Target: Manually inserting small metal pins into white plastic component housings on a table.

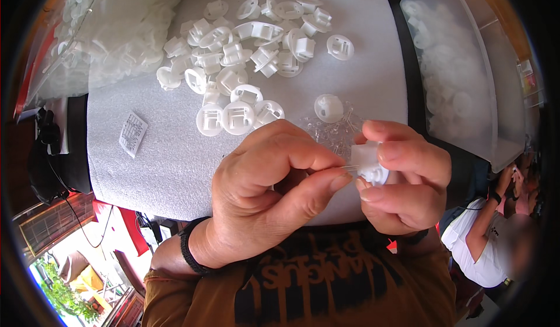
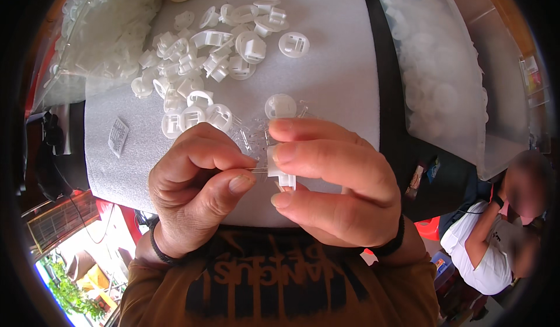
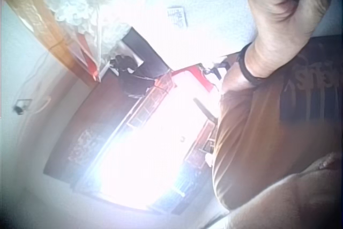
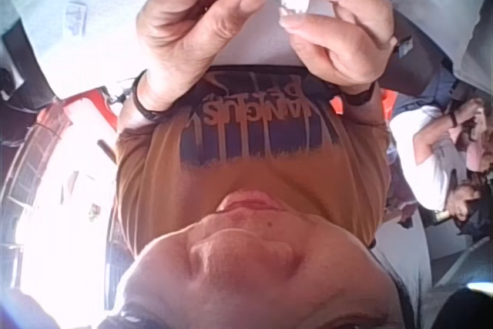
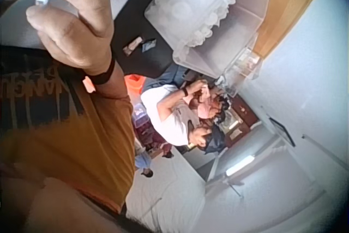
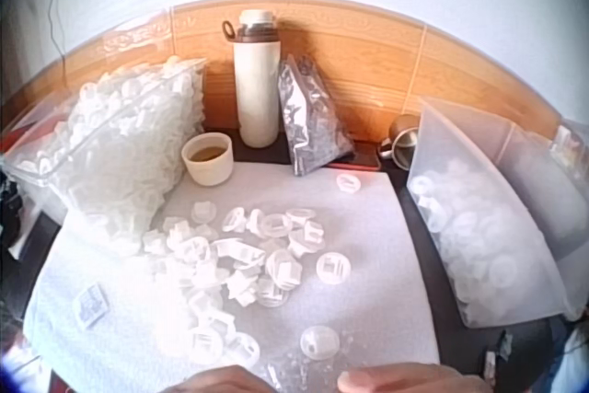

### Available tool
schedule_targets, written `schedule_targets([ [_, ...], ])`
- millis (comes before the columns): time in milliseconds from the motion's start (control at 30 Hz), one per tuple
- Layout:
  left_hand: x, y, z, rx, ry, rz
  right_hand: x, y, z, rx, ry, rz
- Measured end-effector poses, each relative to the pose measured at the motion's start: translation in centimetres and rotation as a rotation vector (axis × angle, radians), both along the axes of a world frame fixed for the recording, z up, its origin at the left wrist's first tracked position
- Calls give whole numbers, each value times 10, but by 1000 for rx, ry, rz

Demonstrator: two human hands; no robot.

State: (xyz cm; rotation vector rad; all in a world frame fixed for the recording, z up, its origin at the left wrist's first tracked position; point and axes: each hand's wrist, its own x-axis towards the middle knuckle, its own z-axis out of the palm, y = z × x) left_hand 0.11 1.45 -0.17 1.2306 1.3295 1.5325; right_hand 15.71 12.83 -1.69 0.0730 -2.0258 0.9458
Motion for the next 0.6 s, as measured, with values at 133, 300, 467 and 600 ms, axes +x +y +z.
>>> schedule_targets([
  [133,0,0,2,14,38,-2,-3,-1,-6,119,93,-51],
  [300,-1,-2,6,24,161,12,-1,-4,-1,84,51,-49],
  [467,-1,-2,4,41,156,18,-1,-13,4,-207,9,-63],
  [600,0,-2,3,57,149,26,9,-2,12,-306,-96,76],
])
